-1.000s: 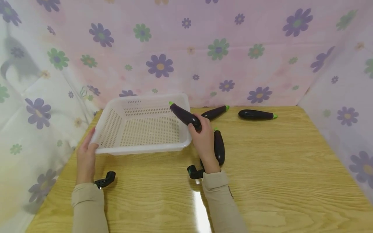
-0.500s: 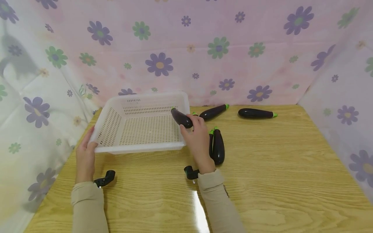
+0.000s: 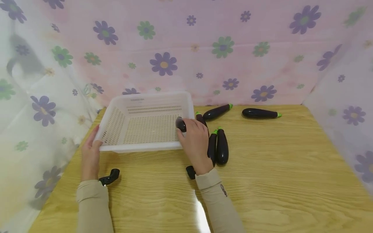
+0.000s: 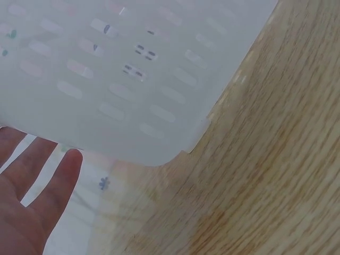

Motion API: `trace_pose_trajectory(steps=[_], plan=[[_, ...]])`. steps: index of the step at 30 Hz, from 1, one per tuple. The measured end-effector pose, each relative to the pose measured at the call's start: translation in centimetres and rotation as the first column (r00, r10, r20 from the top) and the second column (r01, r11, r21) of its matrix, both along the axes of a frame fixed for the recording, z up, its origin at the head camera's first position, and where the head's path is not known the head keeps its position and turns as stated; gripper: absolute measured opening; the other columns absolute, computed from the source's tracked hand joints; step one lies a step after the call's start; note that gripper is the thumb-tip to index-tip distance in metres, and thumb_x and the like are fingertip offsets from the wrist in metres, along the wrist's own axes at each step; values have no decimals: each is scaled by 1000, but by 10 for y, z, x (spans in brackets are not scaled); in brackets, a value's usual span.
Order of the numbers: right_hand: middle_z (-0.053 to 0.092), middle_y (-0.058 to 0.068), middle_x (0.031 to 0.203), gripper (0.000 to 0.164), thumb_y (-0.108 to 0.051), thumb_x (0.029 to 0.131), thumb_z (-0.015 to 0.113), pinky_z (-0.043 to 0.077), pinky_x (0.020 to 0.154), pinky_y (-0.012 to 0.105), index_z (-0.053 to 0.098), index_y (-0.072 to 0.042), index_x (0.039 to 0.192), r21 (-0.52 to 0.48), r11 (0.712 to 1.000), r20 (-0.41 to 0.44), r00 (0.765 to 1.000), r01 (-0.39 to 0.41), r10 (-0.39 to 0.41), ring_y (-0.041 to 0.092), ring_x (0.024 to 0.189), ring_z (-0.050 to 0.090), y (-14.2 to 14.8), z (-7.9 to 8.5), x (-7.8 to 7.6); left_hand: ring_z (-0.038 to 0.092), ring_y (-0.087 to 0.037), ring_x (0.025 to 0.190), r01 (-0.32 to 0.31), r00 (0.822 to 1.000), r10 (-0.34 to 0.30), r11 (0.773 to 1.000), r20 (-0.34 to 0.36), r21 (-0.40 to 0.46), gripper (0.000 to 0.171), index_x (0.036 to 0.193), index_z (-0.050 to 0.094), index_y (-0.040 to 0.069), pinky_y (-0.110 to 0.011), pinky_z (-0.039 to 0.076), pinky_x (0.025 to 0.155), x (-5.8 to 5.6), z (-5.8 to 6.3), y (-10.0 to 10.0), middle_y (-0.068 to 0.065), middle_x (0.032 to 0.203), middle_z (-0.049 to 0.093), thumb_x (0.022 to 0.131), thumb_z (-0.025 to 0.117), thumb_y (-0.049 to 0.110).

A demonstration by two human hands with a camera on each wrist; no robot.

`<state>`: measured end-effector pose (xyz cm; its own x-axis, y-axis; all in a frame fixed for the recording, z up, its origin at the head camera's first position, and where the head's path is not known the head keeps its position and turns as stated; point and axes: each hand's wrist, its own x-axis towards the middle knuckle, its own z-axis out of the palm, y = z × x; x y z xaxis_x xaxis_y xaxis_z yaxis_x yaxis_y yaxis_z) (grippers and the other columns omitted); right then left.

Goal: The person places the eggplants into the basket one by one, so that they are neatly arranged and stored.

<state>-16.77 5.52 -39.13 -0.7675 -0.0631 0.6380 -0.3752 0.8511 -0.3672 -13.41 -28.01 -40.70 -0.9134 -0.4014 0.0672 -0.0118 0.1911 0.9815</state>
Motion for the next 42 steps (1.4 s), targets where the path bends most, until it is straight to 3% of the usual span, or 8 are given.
trace_pose_trajectory(steps=[6, 13, 16, 19, 26, 31, 36, 42], plan=[[66, 5, 94, 34, -32, 74, 71, 36, 87, 44, 65, -12, 101, 195, 980, -4, 999, -31, 33, 25, 91, 56, -2, 8, -3, 35, -11, 122, 4, 1000, -4, 1000, -12, 12, 55, 134, 39, 30, -34, 27, 98, -2, -4, 2, 13, 139, 32, 85, 38, 5], [64, 4, 79, 33, -33, 76, 69, 43, 66, 38, 65, -11, 100, 414, 905, 55, 995, -98, 82, 20, 63, 59, -9, 23, -3, 35, -12, 122, 18, 1000, -17, 999, -7, 30, 54, 134, 37, 34, -36, 25, 100, 0, -3, -1, 14, 140, 30, 87, 38, 8], [60, 5, 72, 30, -30, 77, 67, 41, 61, 38, 64, -10, 100, 470, 873, 144, 987, -131, 71, 21, 58, 55, -14, 31, -4, 36, -12, 122, 17, 1000, -16, 999, -15, 36, 55, 134, 38, 35, -35, 26, 100, 0, -2, -1, 14, 140, 31, 86, 37, 6], [56, 8, 70, 28, -25, 79, 63, 39, 61, 41, 61, -10, 103, 498, 851, 273, 961, -168, 30, 24, 59, 53, -19, 37, -8, 35, -12, 122, 26, 999, -24, 998, -28, 49, 57, 135, 37, 32, -35, 26, 100, 0, -1, -1, 12, 139, 32, 86, 37, 4], [57, 10, 82, 37, -30, 86, 53, 32, 77, 50, 54, -18, 121, 530, 812, 501, 863, -245, -66, 27, 79, 53, -29, 40, -21, 36, -13, 121, 38, 999, -36, 997, -34, 68, 57, 135, 37, 31, -36, 26, 99, 1, -3, 0, 10, 138, 35, 86, 37, 4], [60, 7, 88, 28, -32, 87, 52, 19, 90, 56, 61, -22, 112, 529, 798, 585, 805, -288, -97, 29, 87, 53, -32, 41, -28, 36, -14, 121, 37, 999, -35, 998, -41, 52, 56, 135, 38, 30, -36, 27, 99, 0, -1, 1, 9, 138, 35, 85, 38, 4], [61, 4, 83, 24, -34, 85, 53, 8, 95, 62, 63, -23, 104, 545, 781, 601, 792, -306, -109, 31, 91, 54, -34, 40, -34, 37, -14, 120, 22, 999, -21, 999, -29, 33, 56, 134, 40, 31, -36, 28, 98, 0, -1, 1, 7, 138, 36, 85, 39, 5], [63, 9, 94, 26, -33, 85, 53, 4, 95, 62, 64, -21, 105, 546, 780, 606, 787, -306, -115, 31, 97, 54, -35, 35, -40, 37, -13, 119, 24, 1000, -23, 999, -14, 39, 55, 133, 40, 33, -36, 28, 97, 1, -1, 2, 7, 138, 36, 85, 39, 5]])
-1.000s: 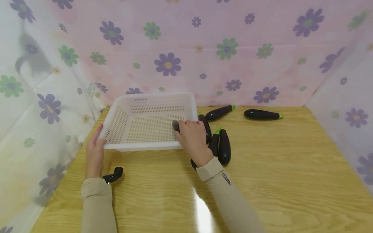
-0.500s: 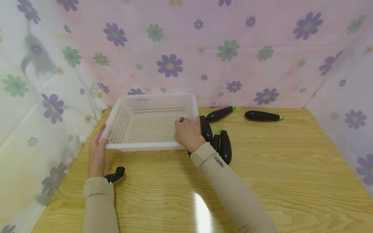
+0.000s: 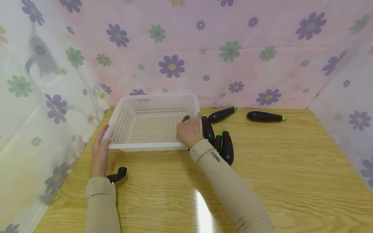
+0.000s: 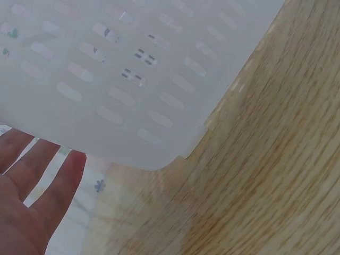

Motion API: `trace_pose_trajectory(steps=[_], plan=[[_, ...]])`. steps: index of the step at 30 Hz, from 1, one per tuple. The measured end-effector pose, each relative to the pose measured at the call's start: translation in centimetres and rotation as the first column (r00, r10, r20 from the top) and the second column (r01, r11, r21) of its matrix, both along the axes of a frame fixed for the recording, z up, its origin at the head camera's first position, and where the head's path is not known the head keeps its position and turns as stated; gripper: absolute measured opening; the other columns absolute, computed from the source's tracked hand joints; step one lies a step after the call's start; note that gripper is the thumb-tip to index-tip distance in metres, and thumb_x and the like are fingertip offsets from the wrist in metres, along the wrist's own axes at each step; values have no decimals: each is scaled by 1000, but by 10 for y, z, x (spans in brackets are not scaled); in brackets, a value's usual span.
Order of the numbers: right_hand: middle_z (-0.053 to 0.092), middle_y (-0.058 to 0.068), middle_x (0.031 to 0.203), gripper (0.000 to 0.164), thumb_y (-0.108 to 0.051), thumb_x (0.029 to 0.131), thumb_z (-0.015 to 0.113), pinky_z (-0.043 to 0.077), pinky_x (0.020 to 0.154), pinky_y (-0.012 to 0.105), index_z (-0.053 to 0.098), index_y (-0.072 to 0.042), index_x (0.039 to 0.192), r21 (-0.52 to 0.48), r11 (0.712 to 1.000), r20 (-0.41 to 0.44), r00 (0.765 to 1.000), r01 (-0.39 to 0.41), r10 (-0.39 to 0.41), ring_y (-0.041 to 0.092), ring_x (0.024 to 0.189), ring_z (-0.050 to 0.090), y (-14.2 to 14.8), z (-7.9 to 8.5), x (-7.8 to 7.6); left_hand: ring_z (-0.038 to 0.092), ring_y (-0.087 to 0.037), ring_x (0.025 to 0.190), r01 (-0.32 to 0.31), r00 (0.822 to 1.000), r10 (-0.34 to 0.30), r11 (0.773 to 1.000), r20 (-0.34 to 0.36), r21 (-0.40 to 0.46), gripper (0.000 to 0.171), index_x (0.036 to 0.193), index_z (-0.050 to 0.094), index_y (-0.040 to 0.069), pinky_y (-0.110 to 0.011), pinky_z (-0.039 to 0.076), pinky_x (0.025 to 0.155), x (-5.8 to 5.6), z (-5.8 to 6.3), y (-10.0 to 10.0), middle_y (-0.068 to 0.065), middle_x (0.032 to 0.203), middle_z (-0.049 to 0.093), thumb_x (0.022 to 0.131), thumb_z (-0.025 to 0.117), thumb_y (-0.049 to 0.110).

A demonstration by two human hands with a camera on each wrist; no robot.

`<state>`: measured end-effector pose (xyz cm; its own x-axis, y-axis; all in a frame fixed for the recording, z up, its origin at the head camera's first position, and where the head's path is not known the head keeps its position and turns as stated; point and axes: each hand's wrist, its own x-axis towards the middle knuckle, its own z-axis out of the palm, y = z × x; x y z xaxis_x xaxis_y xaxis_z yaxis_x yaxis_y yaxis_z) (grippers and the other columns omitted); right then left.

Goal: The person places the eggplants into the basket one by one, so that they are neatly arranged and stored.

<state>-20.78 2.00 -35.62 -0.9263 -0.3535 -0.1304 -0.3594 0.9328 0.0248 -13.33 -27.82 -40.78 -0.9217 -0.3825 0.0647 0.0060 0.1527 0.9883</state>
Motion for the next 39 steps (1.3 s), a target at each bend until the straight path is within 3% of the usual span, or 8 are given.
trace_pose_trajectory(steps=[3, 8, 12, 17, 22, 26, 29, 39], plan=[[64, 9, 91, 24, -30, 85, 52, 3, 96, 62, 66, -18, 101, 10, 1000, -5, 1000, 0, 0, 32, 98, 54, 0, -3, -3, 38, -14, 119, -2, 1000, 2, 1000, -8, -2, 54, 133, 41, 33, -36, 29, 96, -1, 0, 0, 7, 138, 36, 86, 39, 6], [62, 5, 67, 19, -22, 85, 52, 2, 96, 63, 69, -14, 82, 52, 999, -16, 1000, -11, 12, 34, 94, 55, -1, -5, -5, 37, -14, 119, -3, 1000, 3, 1000, -16, 1, 53, 132, 43, 32, -36, 29, 95, -1, 0, 0, 8, 138, 35, 86, 39, 7], [61, 5, 66, 20, -19, 85, 50, 3, 96, 63, 68, -12, 80, 35, 999, -28, 1000, -8, 9, 35, 96, 54, 2, -7, -6, 37, -14, 119, 3, 1000, -3, 1000, -16, 2, 52, 132, 43, 32, -36, 29, 95, -1, -1, 2, 8, 138, 35, 86, 39, 7], [61, 8, 94, 24, -29, 86, 53, 7, 97, 59, 65, -14, 100, -58, 998, -61, 998, -36, 33, 30, 103, 50, 13, -10, -9, 38, -14, 117, 0, 1000, 0, 1000, -12, 1, 52, 132, 43, 32, -35, 29, 94, -1, -2, 4, 8, 137, 36, 86, 38, 7], [46, 7, 128, 43, -39, 89, 49, 13, 99, 55, 51, -17, 126, -206, 973, -33, 995, -101, 96, 25, 119, 40, 29, -4, -14, 38, -14, 116, 2, 1000, -2, 1000, -7, -12, 52, 131, 41, 35, -37, 28, 94, 0, -4, 1, 8, 136, 36, 87, 37, 8], [35, 10, 136, 42, -37, 90, 48, 35, 90, 47, 50, -17, 127, -367, 925, -15, 995, -101, 103, 25, 113, 46, 43, 6, -10, 37, -14, 117, 12, 1000, -12, 1000, -9, -16, 51, 131, 41, 37, -38, 27, 94, 1, -5, -1, 9, 137, 35, 88, 37, 9], [31, 11, 138, 39, -34, 91, 48, 44, 78, 41, 51, -17, 126, -482, 871, -25, 995, -96, 96, 24, 105, 52, 56, 11, -5, 36, -13, 118, 17, 1000, -17, 1000, -10, -12, 51, 131, 41, 37, -38, 26, 95, 1, -5, -1, 10, 136, 35, 88, 37, 10], [35, 6, 136, 37, -29, 91, 48, 41, 85, 42, 52, -15, 126, -691, 715, -77, 994, -107, 75, 22, 106, 49, 103, 10, 12, 38, -13, 115, 6, 1000, -6, 1000, -19, -11, 51, 130, 42, 35, -36, 27, 93, 0, -7, 0, 9, 135, 37, 87, 36, 8]])
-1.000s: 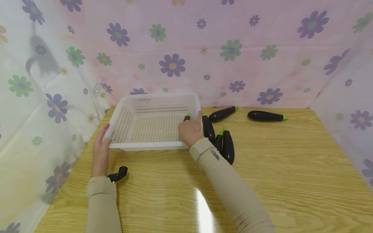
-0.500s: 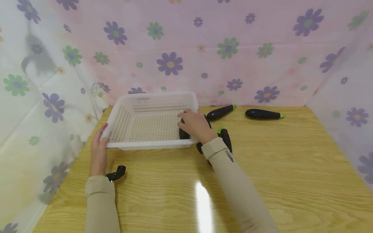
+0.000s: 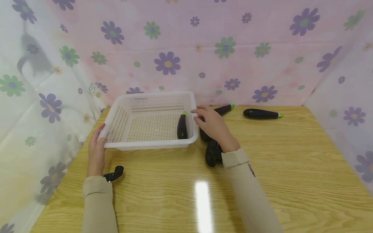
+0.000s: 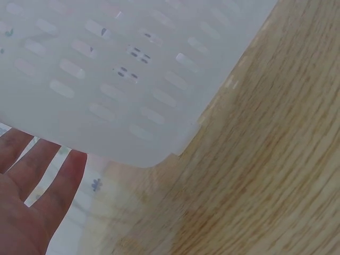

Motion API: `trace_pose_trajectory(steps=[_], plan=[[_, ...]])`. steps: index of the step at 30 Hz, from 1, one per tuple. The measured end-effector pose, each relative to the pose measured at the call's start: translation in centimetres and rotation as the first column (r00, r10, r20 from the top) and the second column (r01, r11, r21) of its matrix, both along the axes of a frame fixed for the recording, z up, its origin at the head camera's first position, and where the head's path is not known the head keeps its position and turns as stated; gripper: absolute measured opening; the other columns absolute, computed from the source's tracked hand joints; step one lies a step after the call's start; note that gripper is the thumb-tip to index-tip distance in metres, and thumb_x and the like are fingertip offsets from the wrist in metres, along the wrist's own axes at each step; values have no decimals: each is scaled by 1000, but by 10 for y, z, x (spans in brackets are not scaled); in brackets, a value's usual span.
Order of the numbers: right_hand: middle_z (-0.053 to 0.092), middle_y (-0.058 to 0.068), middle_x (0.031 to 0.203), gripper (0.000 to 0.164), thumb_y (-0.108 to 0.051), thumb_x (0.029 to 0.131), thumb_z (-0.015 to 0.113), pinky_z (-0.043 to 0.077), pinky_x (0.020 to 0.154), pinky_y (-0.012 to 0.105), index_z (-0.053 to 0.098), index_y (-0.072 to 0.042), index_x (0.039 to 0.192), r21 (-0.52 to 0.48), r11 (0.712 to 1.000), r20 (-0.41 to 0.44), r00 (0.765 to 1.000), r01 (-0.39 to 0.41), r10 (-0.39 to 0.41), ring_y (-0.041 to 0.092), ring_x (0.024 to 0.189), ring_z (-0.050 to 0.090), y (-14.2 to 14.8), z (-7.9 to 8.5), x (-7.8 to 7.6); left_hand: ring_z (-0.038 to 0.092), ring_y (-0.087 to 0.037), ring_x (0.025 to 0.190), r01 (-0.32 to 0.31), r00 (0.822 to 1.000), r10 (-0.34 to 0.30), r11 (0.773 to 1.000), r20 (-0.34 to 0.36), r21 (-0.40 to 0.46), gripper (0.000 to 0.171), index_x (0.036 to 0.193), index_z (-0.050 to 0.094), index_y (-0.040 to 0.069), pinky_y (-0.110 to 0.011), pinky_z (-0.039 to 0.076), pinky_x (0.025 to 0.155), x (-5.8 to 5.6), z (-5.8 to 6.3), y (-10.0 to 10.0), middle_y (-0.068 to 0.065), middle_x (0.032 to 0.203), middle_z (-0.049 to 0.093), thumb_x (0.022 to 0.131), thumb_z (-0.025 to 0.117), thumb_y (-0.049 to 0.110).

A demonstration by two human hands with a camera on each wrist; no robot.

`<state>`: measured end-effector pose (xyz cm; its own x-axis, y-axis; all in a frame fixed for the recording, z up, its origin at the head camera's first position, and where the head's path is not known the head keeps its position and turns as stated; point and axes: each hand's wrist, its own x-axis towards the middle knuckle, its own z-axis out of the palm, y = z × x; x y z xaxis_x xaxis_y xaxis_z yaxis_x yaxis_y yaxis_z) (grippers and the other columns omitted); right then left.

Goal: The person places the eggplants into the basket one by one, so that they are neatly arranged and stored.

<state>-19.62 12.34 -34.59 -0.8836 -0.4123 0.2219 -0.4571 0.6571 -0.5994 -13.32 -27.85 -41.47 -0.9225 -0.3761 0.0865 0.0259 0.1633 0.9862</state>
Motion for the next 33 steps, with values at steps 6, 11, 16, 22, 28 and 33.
trace_pose_trajectory(steps=[6, 11, 16, 22, 28, 33], plan=[[39, 5, 133, 42, -35, 91, 47, 41, 83, 43, 50, -13, 127, -73, 996, 13, 999, 44, -43, 24, 103, 50, 23, -5, 9, 38, -15, 116, 19, 1000, -19, 1000, -3, 25, 51, 132, 41, 34, -38, 26, 93, 1, 0, 1, 6, 135, 37, 88, 34, 9], [42, 4, 130, 42, -39, 91, 45, 39, 85, 46, 49, -19, 127, -126, 986, 72, 992, 110, -101, 23, 106, 48, 39, -12, 17, 37, -16, 116, 40, 999, -38, 996, -27, 74, 52, 132, 40, 31, -36, 28, 92, 1, 1, 1, 4, 135, 36, 87, 32, 7], [45, 5, 128, 40, -36, 91, 47, 39, 87, 48, 49, -19, 127, -158, 974, 123, 982, 161, -143, 24, 105, 51, 50, -25, 19, 38, -17, 115, 45, 998, -41, 994, -43, 104, 52, 132, 41, 27, -34, 31, 89, -1, 1, 1, 2, 135, 36, 86, 33, 5], [50, 7, 122, 38, -32, 91, 48, 39, 87, 47, 50, -16, 126, -181, 966, 122, 979, 182, -162, 25, 101, 53, 50, -37, 17, 39, -15, 113, 10, 1000, -10, 999, 7, 47, 52, 131, 41, 32, -33, 30, 89, -2, 4, -2, 5, 134, 37, 86, 33, 8], [55, 10, 113, 39, -31, 92, 47, 42, 80, 46, 51, -11, 125, -34, 983, 102, 979, 179, -175, 27, 97, 54, 43, -51, 14, 38, -16, 115, 21, 999, -23, 996, 32, 84, 51, 132, 41, 32, -32, 29, 90, -2, 4, -2, 2, 135, 37, 87, 35, 8], [56, 9, 110, 37, -27, 91, 49, 42, 77, 45, 51, -12, 125, 22, 987, 97, 982, 160, -161, 26, 92, 55, 42, -51, 10, 38, -16, 116, 29, 999, -31, 994, 17, 105, 52, 132, 40, 32, -33, 29, 90, -2, 3, 0, 2, 135, 36, 86, 35, 8]])
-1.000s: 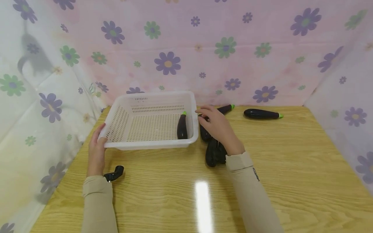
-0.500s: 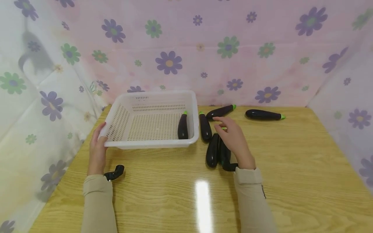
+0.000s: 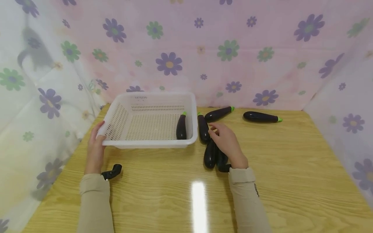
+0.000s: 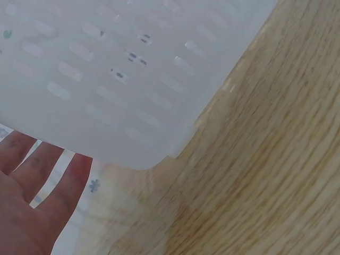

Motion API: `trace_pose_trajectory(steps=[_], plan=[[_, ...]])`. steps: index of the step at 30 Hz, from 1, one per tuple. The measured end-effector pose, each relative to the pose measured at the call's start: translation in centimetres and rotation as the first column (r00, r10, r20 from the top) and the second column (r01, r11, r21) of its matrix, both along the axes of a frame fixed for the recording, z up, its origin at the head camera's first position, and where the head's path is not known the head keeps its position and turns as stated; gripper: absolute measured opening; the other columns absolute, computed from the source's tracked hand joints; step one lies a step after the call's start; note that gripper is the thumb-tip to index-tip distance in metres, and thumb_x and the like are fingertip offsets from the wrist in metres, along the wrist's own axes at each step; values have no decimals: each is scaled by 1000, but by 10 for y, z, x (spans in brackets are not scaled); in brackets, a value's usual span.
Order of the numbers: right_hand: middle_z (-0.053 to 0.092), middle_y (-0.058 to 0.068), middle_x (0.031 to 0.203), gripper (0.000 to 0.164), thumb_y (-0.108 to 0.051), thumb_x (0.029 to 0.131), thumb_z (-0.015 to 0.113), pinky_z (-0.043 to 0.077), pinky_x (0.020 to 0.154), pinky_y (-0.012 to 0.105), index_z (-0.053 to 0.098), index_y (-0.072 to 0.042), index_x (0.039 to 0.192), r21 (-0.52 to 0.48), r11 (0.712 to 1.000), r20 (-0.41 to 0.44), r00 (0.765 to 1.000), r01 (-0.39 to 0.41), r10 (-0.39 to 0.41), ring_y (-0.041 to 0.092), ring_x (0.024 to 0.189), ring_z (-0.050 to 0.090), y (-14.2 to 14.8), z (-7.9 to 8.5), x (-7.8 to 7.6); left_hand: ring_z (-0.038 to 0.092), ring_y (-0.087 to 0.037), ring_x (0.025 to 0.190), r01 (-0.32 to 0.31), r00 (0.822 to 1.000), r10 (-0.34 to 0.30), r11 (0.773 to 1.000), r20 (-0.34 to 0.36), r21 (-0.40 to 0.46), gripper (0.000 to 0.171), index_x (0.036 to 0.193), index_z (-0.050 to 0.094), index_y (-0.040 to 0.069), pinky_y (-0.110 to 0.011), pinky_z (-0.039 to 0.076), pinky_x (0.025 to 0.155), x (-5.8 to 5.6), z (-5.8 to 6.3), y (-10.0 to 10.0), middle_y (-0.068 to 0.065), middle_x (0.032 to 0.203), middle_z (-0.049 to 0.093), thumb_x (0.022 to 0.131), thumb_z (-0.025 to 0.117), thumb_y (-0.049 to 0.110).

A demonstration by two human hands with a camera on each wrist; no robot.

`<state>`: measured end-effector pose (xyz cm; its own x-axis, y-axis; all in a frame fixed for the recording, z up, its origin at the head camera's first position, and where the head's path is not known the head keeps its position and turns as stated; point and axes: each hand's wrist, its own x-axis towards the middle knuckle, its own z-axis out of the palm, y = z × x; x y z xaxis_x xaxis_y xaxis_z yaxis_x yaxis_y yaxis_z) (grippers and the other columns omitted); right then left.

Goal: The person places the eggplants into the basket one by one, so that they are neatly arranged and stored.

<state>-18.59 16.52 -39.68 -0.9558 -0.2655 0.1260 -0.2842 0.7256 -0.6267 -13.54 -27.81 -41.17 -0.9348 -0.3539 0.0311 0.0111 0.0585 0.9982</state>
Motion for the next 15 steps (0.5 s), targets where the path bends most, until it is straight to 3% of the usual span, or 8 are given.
trace_pose_trajectory(steps=[9, 15], plan=[[55, 13, 110, 47, -35, 92, 44, 40, 80, 47, 42, -11, 133, 37, 999, 80, 997, -12, 9, 28, 97, 52, 9, 8, -7, 38, -17, 116, -7, 999, 8, 999, -44, 31, 52, 132, 42, 30, -33, 30, 91, -3, 6, -1, 2, 135, 35, 86, 35, 7], [53, 17, 110, 50, -32, 92, 45, 41, 78, 47, 36, -8, 136, 47, 998, 146, 988, 31, -38, 33, 98, 52, 22, 1, 0, 34, -19, 120, 44, 998, -40, 996, -47, 77, 53, 135, 37, 25, -36, 27, 94, 8, 13, 8, 0, 138, 31, 86, 31, 4]])
